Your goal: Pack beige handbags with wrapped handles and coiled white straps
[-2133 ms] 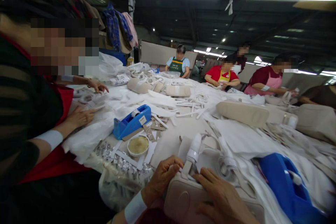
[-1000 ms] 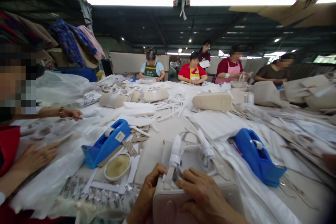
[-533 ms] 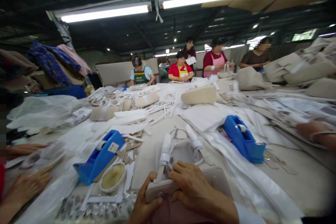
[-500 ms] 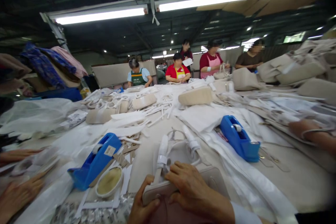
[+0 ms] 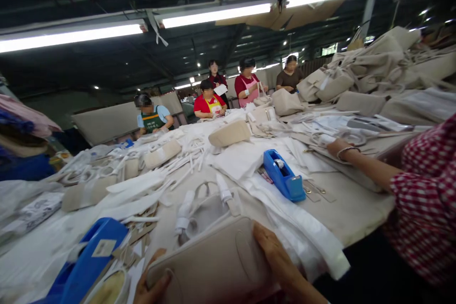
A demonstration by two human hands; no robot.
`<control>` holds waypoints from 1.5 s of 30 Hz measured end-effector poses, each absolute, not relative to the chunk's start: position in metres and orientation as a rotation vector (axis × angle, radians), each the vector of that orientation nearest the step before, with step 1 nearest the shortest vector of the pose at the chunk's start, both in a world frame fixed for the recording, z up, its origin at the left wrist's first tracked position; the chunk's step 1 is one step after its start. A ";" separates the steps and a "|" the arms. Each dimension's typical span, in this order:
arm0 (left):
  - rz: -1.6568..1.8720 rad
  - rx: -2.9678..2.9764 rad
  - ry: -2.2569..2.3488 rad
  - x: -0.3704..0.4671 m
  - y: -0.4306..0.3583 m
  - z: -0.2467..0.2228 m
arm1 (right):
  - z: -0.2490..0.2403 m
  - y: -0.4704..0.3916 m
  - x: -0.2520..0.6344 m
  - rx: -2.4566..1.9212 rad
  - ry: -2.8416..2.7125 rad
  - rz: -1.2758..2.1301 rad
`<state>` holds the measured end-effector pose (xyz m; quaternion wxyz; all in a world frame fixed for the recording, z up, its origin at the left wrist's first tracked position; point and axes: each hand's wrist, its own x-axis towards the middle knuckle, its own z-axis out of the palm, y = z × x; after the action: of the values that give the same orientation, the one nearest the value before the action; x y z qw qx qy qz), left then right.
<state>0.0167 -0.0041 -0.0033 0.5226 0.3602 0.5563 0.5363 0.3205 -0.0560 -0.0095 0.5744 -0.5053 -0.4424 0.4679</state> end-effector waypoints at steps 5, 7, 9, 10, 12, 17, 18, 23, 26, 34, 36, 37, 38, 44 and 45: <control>1.311 0.757 1.298 0.011 0.018 -0.003 | -0.006 -0.048 0.322 -0.908 -1.291 1.123; 1.294 0.741 1.324 0.010 0.018 -0.004 | -0.008 -0.050 0.326 -0.904 -1.341 1.146; 1.274 0.765 1.336 0.010 0.016 -0.005 | -0.009 -0.051 0.329 -0.984 -1.364 1.086; 1.272 0.789 1.340 0.010 0.015 -0.006 | -0.009 -0.049 0.331 -1.031 -1.361 1.022; 1.281 0.829 1.347 0.009 0.015 -0.006 | -0.007 -0.043 0.331 -1.076 -1.331 0.896; 1.243 0.870 1.261 0.013 0.011 0.000 | 0.004 -0.017 0.322 -1.031 -1.295 1.011; 1.239 0.900 1.229 0.014 0.009 0.003 | 0.005 -0.013 0.320 -1.031 -1.307 1.010; 1.156 1.053 1.115 0.018 -0.001 0.017 | 0.007 -0.006 0.311 -1.118 -1.367 0.838; 1.144 1.108 1.160 0.014 -0.002 0.012 | 0.006 -0.008 0.310 -1.185 -1.387 0.811; 1.140 1.290 1.107 0.010 0.006 -0.001 | -0.006 -0.011 0.310 -1.366 -1.384 0.726; 1.123 1.273 1.132 0.014 0.008 0.003 | -0.011 -0.012 0.308 -1.397 -1.325 0.691; 1.117 1.271 1.158 0.016 0.009 0.004 | -0.013 -0.012 0.308 -1.406 -1.300 0.681; 1.108 1.280 1.185 0.018 0.010 0.006 | -0.016 -0.012 0.307 -1.415 -1.278 0.680; 1.057 1.387 1.306 0.029 0.018 0.008 | -0.029 -0.005 0.310 -1.485 -1.224 0.735; 1.053 1.395 1.340 0.030 0.020 0.007 | -0.031 -0.003 0.310 -1.483 -1.226 0.757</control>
<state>0.0298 0.0200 0.0069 0.4526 0.5648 0.5427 0.4262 0.3102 -0.0027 -0.0305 0.5115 -0.6163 -0.5096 0.3145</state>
